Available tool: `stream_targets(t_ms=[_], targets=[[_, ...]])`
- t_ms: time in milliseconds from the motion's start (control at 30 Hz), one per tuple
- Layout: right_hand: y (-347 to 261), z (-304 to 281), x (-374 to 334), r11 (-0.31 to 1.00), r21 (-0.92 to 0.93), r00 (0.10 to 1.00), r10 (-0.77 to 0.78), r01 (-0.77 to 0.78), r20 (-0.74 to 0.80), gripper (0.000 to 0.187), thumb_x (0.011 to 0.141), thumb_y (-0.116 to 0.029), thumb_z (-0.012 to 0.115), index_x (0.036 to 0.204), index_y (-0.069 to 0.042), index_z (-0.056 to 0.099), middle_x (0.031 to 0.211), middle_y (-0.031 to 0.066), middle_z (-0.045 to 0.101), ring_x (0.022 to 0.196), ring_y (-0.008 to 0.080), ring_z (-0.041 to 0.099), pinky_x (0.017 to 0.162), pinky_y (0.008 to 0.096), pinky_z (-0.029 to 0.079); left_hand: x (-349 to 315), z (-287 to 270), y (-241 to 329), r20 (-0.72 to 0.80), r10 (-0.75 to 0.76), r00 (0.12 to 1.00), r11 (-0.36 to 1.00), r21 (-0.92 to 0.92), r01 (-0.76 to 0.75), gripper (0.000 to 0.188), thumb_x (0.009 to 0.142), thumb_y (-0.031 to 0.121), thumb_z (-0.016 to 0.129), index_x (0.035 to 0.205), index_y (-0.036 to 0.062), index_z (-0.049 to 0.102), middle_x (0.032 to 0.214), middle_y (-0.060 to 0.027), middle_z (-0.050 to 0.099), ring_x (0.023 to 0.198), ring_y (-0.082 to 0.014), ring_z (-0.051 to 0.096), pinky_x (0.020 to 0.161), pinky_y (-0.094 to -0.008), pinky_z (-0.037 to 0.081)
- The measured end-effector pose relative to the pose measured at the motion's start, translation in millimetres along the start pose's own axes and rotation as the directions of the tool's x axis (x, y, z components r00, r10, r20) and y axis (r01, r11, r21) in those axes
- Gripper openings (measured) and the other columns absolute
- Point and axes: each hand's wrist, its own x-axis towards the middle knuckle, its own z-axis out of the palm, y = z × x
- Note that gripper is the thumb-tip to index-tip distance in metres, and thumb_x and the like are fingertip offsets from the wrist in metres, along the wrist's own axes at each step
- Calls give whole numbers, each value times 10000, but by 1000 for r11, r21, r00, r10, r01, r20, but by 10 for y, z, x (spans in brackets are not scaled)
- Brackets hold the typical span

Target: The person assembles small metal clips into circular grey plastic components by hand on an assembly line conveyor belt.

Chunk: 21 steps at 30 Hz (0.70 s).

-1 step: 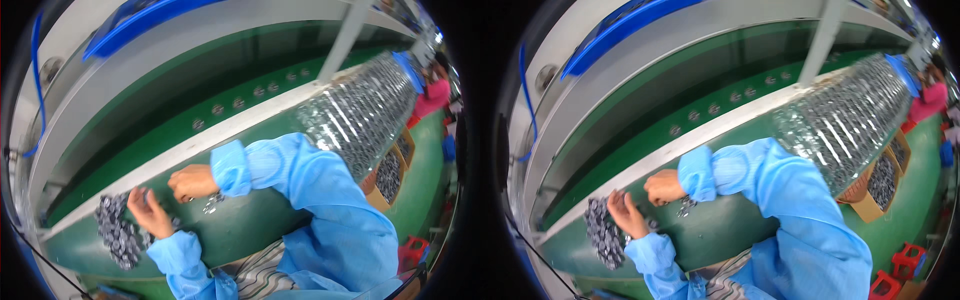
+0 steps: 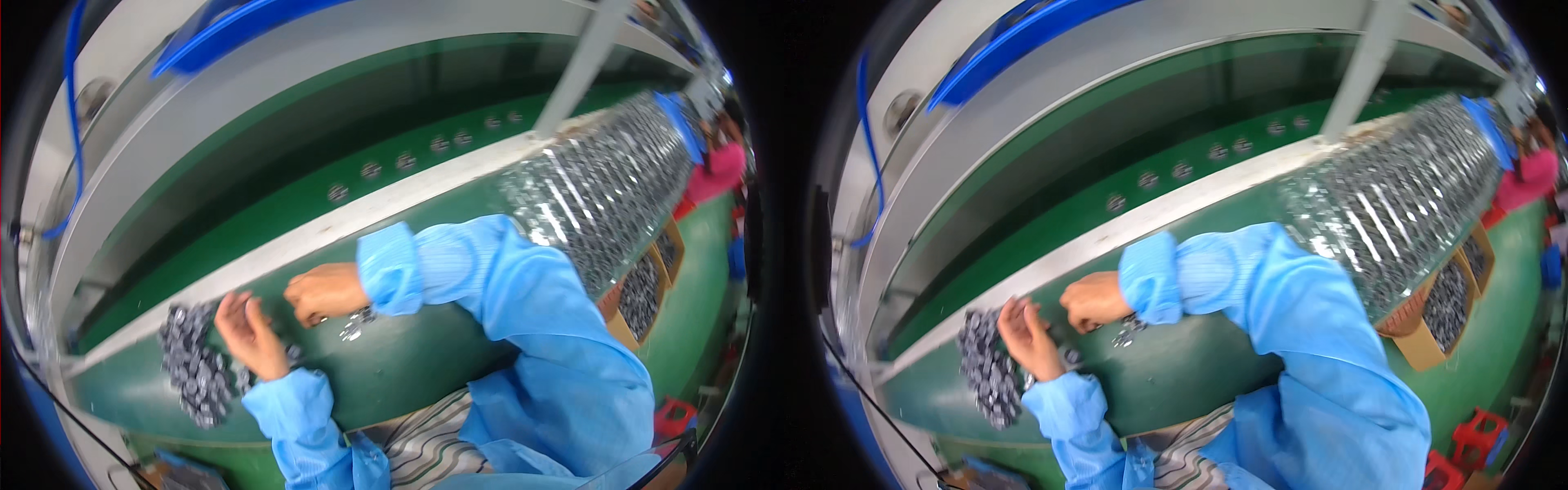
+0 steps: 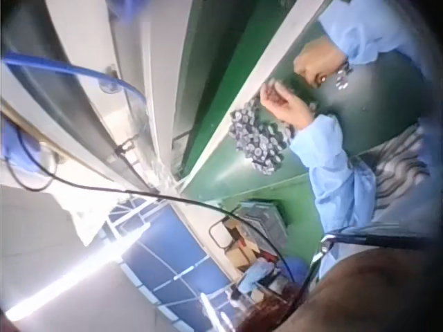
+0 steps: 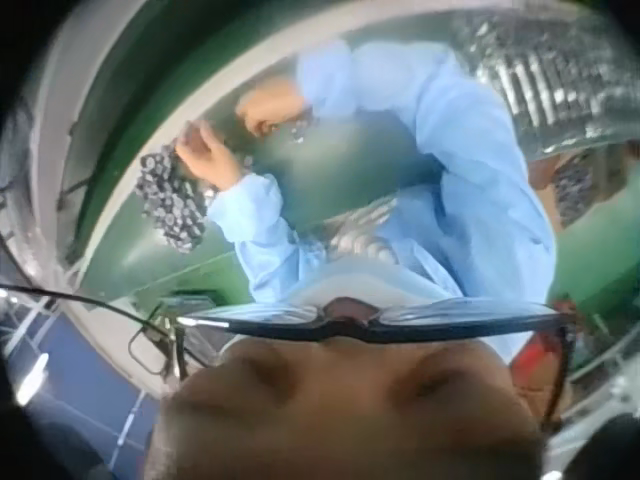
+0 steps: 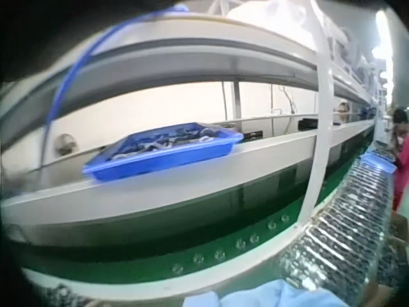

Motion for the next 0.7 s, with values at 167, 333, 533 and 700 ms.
stream_targets(t_ms=[167, 333, 533, 700], targets=[[44, -45, -88, 978, 196, 997, 53, -64, 60, 240, 815, -38, 689, 1053, -9, 689, 994, 143, 672, 929, 318, 680, 809, 414, 562, 40, -49, -42, 270, -296, 916, 843, -376, 384, 285, 1051, 195, 580, 1241, -15, 598, 1109, -63, 652, 834, -95, 526, 615, -209, 403], [7, -256, -30, 949, 274, 987, 159, -157, 15, 209, 804, -70, 732, 993, 17, 713, 912, 122, 718, 863, 297, 697, 773, 392, 565, 6, -74, -86, 252, -371, 894, 789, -422, 447, 372, 1053, 74, 495, 1407, -40, 507, 1229, -106, 582, 962, -138, 539, 843, -251, 470], [-58, -313, -2, 849, 475, 958, 284, -231, -43, 235, 773, -35, 729, 1001, 20, 713, 882, 140, 717, 844, 274, 705, 760, 372, 561, 11, -52, 56, 214, -243, 946, 894, -330, 304, 356, 983, -33, 574, 1337, -55, 545, 1269, -123, 605, 982, -140, 615, 757, -235, 509], [145, -248, -16, 972, 181, 936, 197, -148, -292, 126, 829, -45, 745, 942, 0, 715, 867, 116, 667, 849, 278, 671, 741, 363, 546, -8, -30, 59, 176, -191, 966, 962, -159, 220, 364, 899, -87, 676, 1248, -43, 583, 1260, -113, 634, 850, -79, 621, 714, -215, 509]])
